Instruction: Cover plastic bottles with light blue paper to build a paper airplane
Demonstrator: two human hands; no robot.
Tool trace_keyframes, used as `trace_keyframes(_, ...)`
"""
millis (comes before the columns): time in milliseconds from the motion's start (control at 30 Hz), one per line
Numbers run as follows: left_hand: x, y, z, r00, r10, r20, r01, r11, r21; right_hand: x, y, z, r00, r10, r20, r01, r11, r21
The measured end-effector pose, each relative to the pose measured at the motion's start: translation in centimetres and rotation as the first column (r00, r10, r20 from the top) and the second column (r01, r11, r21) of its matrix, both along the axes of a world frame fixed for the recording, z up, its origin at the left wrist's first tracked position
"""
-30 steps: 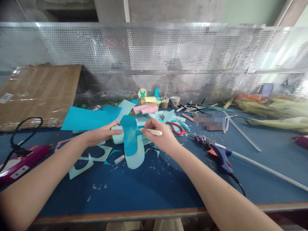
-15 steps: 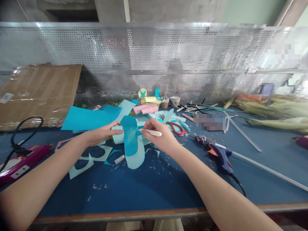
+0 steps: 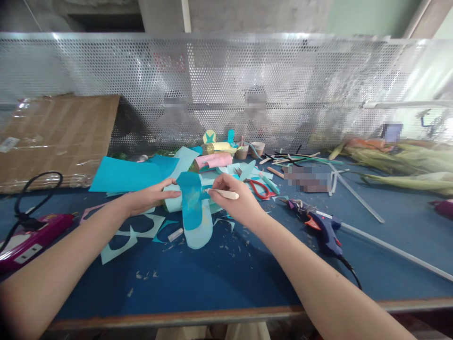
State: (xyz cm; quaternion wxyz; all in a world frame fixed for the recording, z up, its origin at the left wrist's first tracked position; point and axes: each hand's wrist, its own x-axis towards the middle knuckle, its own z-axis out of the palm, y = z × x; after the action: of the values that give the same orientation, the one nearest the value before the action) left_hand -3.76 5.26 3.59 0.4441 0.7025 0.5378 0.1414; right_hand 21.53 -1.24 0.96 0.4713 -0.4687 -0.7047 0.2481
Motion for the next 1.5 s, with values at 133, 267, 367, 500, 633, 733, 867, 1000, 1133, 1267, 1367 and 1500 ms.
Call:
trace_keyframes(133,-0.09,0.12,-0.17,1.0,-0.012,0.01,0.012,1.0,0.009,0.03,-0.05,0.12,1.0,-0.008,0.021,0.007,1.0,0.009)
trace_keyframes(267,-0.07,0.13,-0.2,1.0,-0.004,0.022,0.004,1.0,0.017,0.11,-0.03,0.17,0.998,-0.043,0.051,0.043,0.999,0.0)
trace_keyframes(367,-0.04,0.11,-0.14,1.0,-0.01,0.013,0.01,1.0,0.014,0.12,-0.05,0.23,0.998,-0.045,0.033,0.045,0.999,0.005)
trace_keyframes(500,0.02,-0.01,-0.02,1.0,-0.02,-0.005,0.021,1.0,0.02,0.07,-0.11,0.32,0.998,-0.042,0.046,0.042,0.999,-0.01)
trace_keyframes(633,0.12,-0.16,0.07,1.0,0.0,-0.003,0.0,1.0,0.016,0.09,-0.07,0.32,0.998,-0.047,0.034,0.047,0.999,-0.006)
trace_keyframes(733,0.11,-0.15,0.07,1.0,-0.02,0.002,0.02,1.0,0.015,0.11,-0.01,0.27,0.998,-0.047,0.031,0.047,0.999,0.001)
trace_keyframes(867,-0.03,-0.01,-0.01,0.999,-0.039,0.006,0.039,0.999,0.009,0.11,-0.01,0.29,0.999,-0.047,0.02,0.047,0.999,-0.008)
trace_keyframes(1000,-0.16,0.02,-0.08,1.0,-0.019,-0.005,0.019,1.0,0.008,0.08,0.07,0.23,1.0,-0.02,0.001,0.02,1.0,-0.013)
trace_keyframes(1133,-0.21,0.01,-0.11,1.0,-0.016,0.009,0.016,1.0,0.005,0.08,0.25,0.07,1.0,-0.025,-0.015,0.025,0.999,-0.041)
trace_keyframes(1267,-0.31,0.08,-0.14,1.0,-0.006,-0.006,0.006,1.0,0.003,0.21,0.38,-0.01,1.0,-0.024,-0.008,0.024,0.999,-0.033)
trace_keyframes(1367,-0.34,-0.02,-0.11,1.0,-0.01,0.001,0.01,1.0,0.014,0.26,0.41,-0.01,1.0,-0.022,-0.002,0.021,0.999,-0.033)
trace_keyframes(1500,-0.43,-0.17,-0.09,0.999,-0.027,0.033,0.026,0.999,0.02,0.16,0.39,-0.03,1.0,-0.011,-0.006,0.01,0.999,-0.041)
